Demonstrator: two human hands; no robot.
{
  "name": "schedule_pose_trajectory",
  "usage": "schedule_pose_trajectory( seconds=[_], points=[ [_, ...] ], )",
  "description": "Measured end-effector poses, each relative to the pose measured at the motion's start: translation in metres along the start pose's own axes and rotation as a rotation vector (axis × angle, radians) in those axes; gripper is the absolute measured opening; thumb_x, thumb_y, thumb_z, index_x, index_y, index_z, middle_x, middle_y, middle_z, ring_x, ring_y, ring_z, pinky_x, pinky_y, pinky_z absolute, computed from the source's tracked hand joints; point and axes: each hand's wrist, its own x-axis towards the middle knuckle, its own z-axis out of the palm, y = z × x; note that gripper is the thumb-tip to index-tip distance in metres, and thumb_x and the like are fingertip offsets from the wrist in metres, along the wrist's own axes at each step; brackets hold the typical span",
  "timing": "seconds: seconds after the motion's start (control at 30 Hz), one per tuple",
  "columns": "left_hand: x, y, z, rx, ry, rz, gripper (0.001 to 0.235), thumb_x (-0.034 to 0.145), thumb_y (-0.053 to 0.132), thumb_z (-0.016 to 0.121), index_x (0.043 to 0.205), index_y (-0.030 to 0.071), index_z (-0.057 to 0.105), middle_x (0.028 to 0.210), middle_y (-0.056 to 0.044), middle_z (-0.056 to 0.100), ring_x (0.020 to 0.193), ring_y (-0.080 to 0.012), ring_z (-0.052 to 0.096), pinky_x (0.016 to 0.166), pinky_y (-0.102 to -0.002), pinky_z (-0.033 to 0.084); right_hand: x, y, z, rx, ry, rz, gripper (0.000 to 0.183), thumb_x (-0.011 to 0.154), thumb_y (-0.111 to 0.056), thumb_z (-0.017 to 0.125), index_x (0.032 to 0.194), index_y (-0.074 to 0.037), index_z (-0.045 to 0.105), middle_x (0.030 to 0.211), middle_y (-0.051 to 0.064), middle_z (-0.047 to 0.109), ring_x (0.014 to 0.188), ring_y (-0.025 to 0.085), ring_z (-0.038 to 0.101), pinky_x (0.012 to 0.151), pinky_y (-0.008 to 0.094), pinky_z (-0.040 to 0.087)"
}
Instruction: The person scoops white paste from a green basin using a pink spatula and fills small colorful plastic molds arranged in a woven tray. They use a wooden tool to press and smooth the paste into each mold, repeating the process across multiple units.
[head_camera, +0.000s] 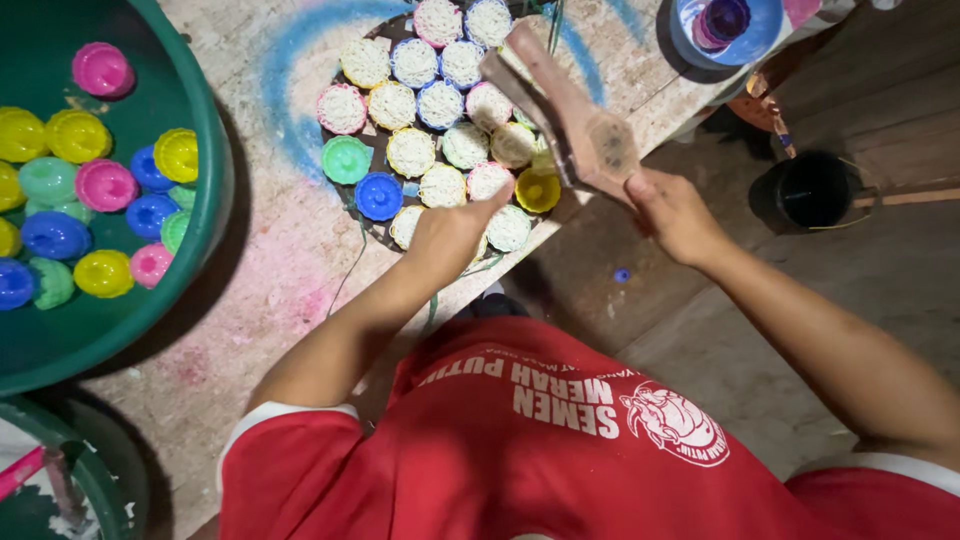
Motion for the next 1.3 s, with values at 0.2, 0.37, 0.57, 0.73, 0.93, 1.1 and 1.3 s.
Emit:
schedule_pose_trajectory(
  seconds=[0.2,0.37,0.57,0.73,0.93,1.1,1.3],
  points=[
    [0.016,0.025,-0.062,-0.190,-0.037,-0.172,0.059,0.087,0.031,0.081,0.138,0.012,0.058,0.099,-0.010,0.074,0.088,-0.0230,0.075,0.078,-0.037,0.059,-0.011,0.010,-0.018,-0.021,-0.036,0.033,0.070,0.104,-0.065,0.033,0.082,-0.004,0.060,0.063,0.005,0.055,0.057,0.014,0.053,0.054,0.031,0.041],
    [0.101,0.033,-0.058,-2.193,0.255,-0.455,0.056,0.088,0.058,0.062,0.116,0.009,0.059,0.097,-0.006,0.064,0.097,-0.0218,0.064,0.102,-0.042,0.047,-0.004,-0.009,-0.014,0.140,-0.312,0.322,0.071,0.098,-0.066,0.033,0.078,-0.006,0.064,0.060,0.005,0.059,0.050,0.017,0.051,0.047,0.033,0.038],
    [0.139,0.029,-0.017,-2.422,0.493,-0.039,0.050,0.100,0.062,0.051,0.088,0.014,0.053,0.077,0.002,0.050,0.078,-0.0167,0.051,0.095,-0.041,0.045,0.005,-0.039,-0.028,-0.172,-0.257,0.334,0.076,0.107,-0.062,0.031,0.075,-0.001,0.064,0.061,0.011,0.056,0.056,0.023,0.052,0.056,0.040,0.041],
    [0.140,0.002,-0.004,-2.411,0.566,-0.129,0.049,0.098,0.062,0.050,0.077,0.018,0.045,0.067,0.005,0.041,0.064,-0.0129,0.043,0.080,-0.037,0.045,0.007,-0.056,-0.008,-0.463,-0.083,0.031,0.065,0.106,-0.052,0.035,0.082,0.001,0.064,0.074,0.023,0.065,0.074,0.040,0.065,0.072,0.050,0.048],
    [0.136,-0.002,0.007,-2.423,0.587,-0.229,0.045,0.097,0.057,0.049,0.073,0.018,0.044,0.062,0.007,0.036,0.060,-0.0122,0.039,0.074,-0.036,0.043,0.005,-0.072,-0.003,-0.523,-0.131,0.056,0.063,0.107,-0.050,0.033,0.091,-0.001,0.069,0.082,0.029,0.068,0.084,0.050,0.065,0.076,0.055,0.048],
    [0.148,-0.003,0.005,-2.415,0.602,-0.238,0.040,0.094,0.050,0.049,0.071,0.018,0.044,0.060,0.006,0.035,0.057,-0.0128,0.038,0.070,-0.036,0.043,0.007,-0.075,-0.002,-0.582,-0.010,0.100,0.061,0.104,-0.053,0.040,0.094,-0.003,0.071,0.084,0.029,0.068,0.087,0.050,0.066,0.077,0.057,0.049],
    [0.143,-0.017,-0.012,-2.367,0.584,-0.249,0.043,0.094,0.052,0.044,0.069,0.017,0.044,0.056,0.005,0.033,0.052,-0.0136,0.035,0.065,-0.036,0.042,0.014,-0.061,0.020,-0.491,-0.006,0.020,0.058,0.106,-0.050,0.039,0.095,-0.002,0.069,0.084,0.029,0.068,0.086,0.051,0.065,0.075,0.056,0.049]
  ],
)
